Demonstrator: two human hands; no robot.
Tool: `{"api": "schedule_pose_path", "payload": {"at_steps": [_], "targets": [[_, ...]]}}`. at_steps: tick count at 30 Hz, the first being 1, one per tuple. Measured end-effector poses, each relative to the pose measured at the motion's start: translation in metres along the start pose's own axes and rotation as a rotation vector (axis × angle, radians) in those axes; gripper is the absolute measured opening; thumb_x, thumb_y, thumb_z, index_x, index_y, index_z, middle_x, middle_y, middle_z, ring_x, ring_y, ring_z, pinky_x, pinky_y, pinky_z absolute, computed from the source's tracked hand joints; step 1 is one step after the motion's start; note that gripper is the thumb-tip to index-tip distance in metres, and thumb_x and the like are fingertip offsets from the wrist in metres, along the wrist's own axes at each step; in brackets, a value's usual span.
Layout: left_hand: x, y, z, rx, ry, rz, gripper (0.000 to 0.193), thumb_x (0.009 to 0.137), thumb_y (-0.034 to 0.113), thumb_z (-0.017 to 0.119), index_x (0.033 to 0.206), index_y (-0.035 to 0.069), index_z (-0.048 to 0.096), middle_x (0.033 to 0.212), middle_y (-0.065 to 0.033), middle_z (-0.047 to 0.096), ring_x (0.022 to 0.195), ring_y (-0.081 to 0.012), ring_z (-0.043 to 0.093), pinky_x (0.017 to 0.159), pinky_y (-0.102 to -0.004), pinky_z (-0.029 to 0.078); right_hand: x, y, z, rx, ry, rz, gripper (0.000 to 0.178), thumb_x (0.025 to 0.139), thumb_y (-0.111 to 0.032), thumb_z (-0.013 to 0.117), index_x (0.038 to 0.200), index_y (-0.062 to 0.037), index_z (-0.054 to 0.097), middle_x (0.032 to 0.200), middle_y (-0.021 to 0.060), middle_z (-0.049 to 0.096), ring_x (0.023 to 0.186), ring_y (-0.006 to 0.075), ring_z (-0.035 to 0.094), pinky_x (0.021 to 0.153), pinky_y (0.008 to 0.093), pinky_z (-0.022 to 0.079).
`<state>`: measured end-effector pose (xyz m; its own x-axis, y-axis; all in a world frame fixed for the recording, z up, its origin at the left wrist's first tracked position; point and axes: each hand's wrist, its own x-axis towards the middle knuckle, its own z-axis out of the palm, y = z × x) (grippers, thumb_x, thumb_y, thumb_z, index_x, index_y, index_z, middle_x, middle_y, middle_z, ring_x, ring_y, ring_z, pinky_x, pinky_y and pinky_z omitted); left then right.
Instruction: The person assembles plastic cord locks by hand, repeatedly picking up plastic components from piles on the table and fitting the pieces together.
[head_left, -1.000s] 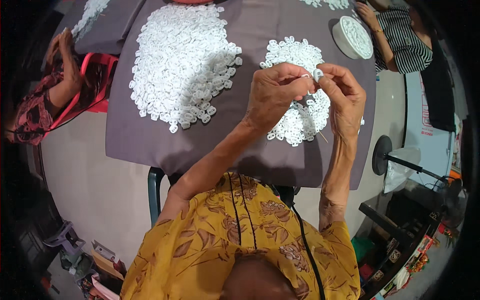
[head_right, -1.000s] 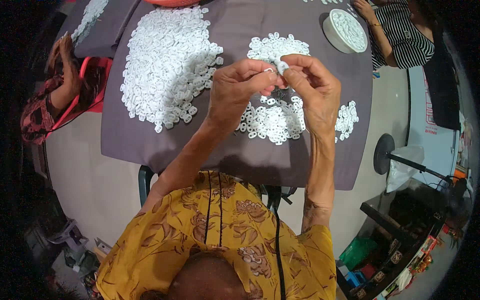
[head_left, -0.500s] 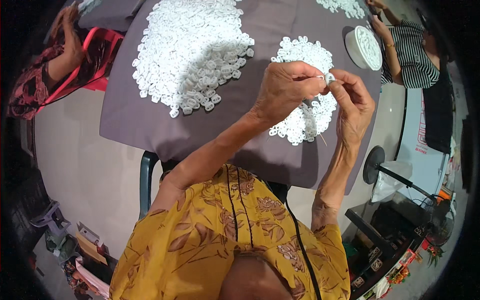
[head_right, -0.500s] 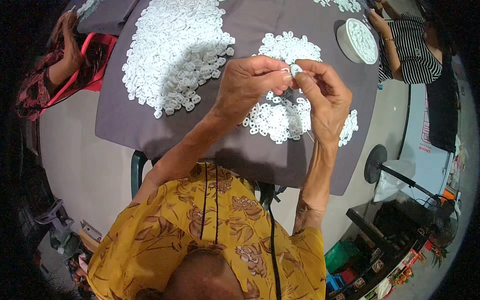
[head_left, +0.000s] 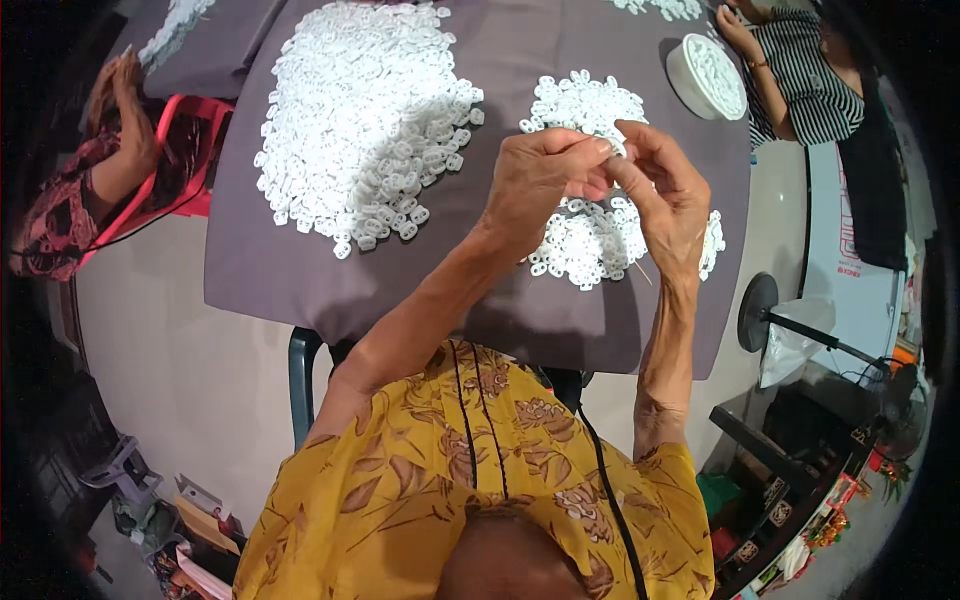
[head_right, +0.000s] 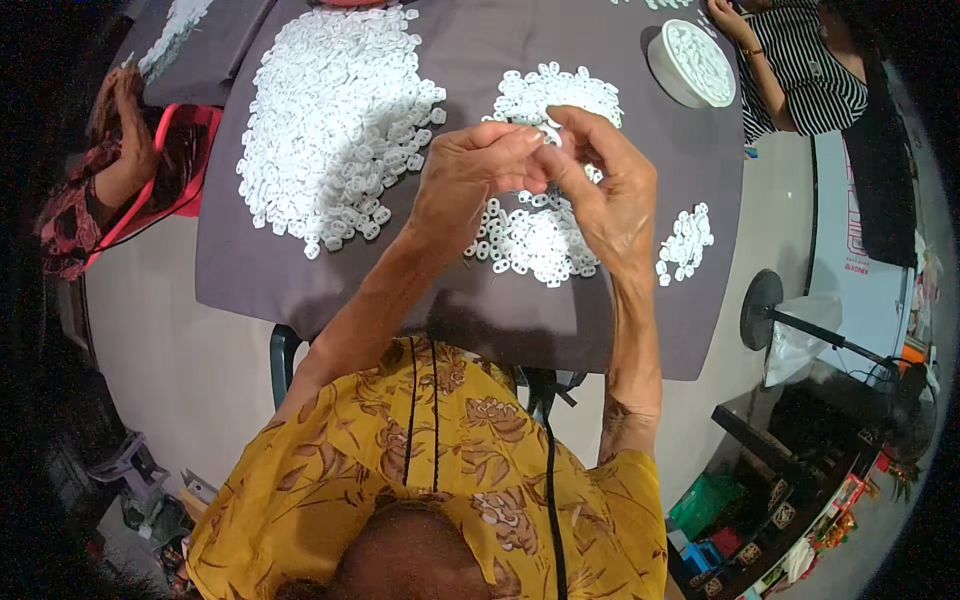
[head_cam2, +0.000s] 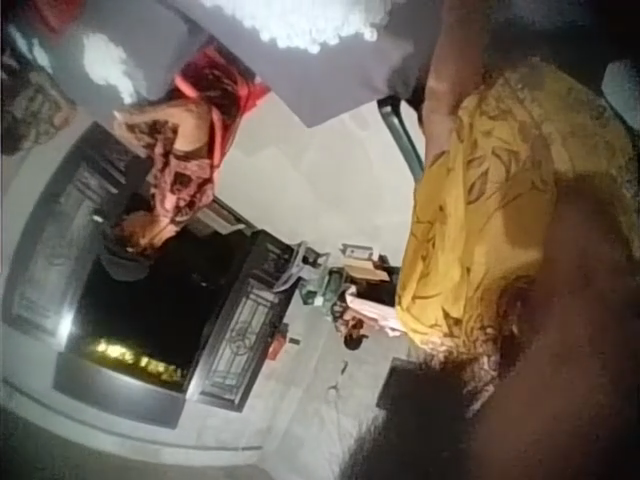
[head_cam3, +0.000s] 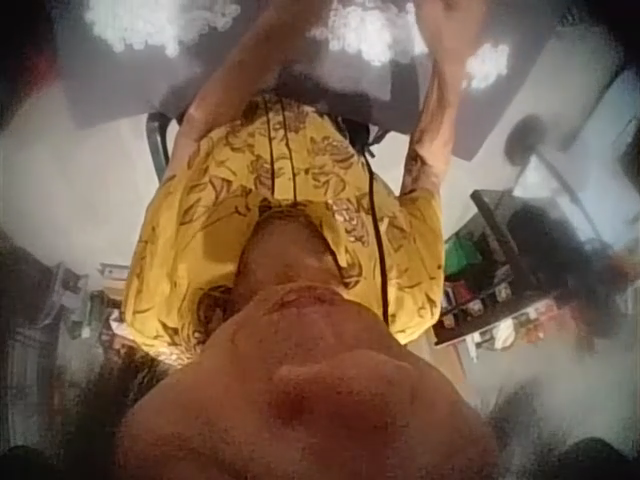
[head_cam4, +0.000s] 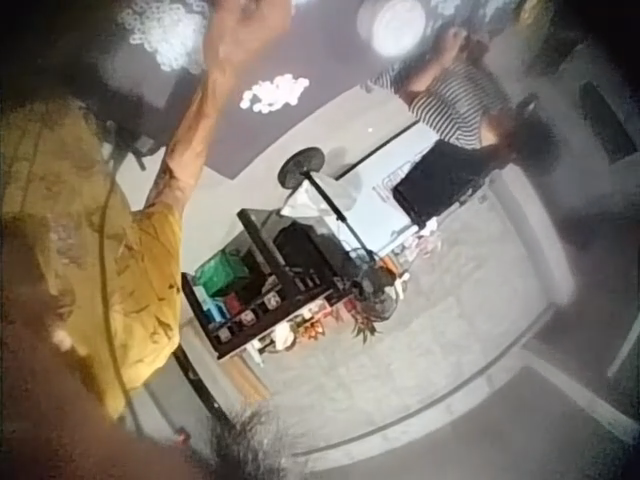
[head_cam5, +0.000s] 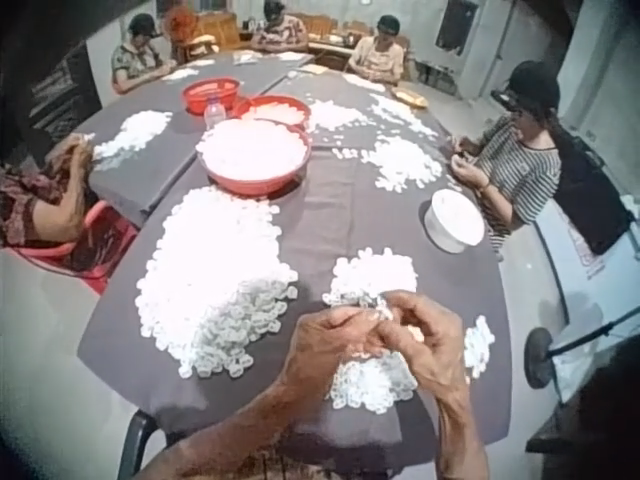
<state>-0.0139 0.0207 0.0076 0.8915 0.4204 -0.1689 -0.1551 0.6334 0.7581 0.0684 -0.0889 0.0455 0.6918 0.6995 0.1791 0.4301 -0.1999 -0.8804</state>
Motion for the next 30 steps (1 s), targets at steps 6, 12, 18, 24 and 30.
{"api": "schedule_pose_path", "payload": {"at_steps": [6,12,18,24,30], "targets": [[0.004,-0.007,0.0,-0.08,0.005,-0.016,0.021,0.081,0.018,0.059,0.083,-0.003,0.061,0.073,-0.0071,0.06,0.064,-0.011,0.058,0.063,-0.0246,0.051,0.001,0.002,0.007,-0.401,0.059,-0.259,0.029,0.071,-0.009,0.068,0.097,0.0005,0.058,0.079,0.0101,0.059,0.067,0.0172,0.057,0.058,0.0275,0.045],[0.004,-0.006,-0.004,-0.02,0.008,-0.067,0.024,0.082,0.021,0.059,0.082,-0.003,0.061,0.072,-0.0067,0.06,0.062,-0.01,0.057,0.059,-0.0215,0.049,0.0,0.007,0.003,-0.426,0.005,-0.316,0.029,0.071,-0.01,0.067,0.096,0.0011,0.058,0.075,0.0126,0.058,0.064,0.0218,0.057,0.056,0.0297,0.045],[0.005,-0.006,-0.005,0.082,-0.041,-0.096,0.025,0.082,0.022,0.06,0.082,-0.003,0.061,0.069,-0.0058,0.06,0.06,-0.0089,0.057,0.056,-0.0205,0.048,-0.002,0.015,-0.001,-0.447,-0.04,-0.332,0.028,0.072,-0.011,0.066,0.096,0.001,0.059,0.074,0.0125,0.059,0.063,0.0222,0.057,0.054,0.0307,0.045],[0.007,-0.018,-0.006,0.06,-0.036,-0.036,0.021,0.081,0.019,0.061,0.079,-0.002,0.062,0.068,-0.0056,0.061,0.06,-0.0094,0.057,0.057,-0.022,0.048,-0.005,0.024,0.001,-0.382,-0.021,-0.293,0.028,0.074,-0.011,0.065,0.098,0.0012,0.058,0.078,0.0132,0.061,0.065,0.0231,0.06,0.055,0.0299,0.047],[0.006,-0.019,-0.003,0.048,0.011,-0.067,0.019,0.082,0.016,0.06,0.079,-0.002,0.062,0.069,-0.0072,0.062,0.062,-0.0129,0.061,0.06,-0.0259,0.052,-0.008,0.03,0.004,-0.331,-0.005,-0.27,0.028,0.073,-0.011,0.065,0.096,0.002,0.057,0.077,0.0142,0.06,0.064,0.0255,0.059,0.057,0.0321,0.047]]}}
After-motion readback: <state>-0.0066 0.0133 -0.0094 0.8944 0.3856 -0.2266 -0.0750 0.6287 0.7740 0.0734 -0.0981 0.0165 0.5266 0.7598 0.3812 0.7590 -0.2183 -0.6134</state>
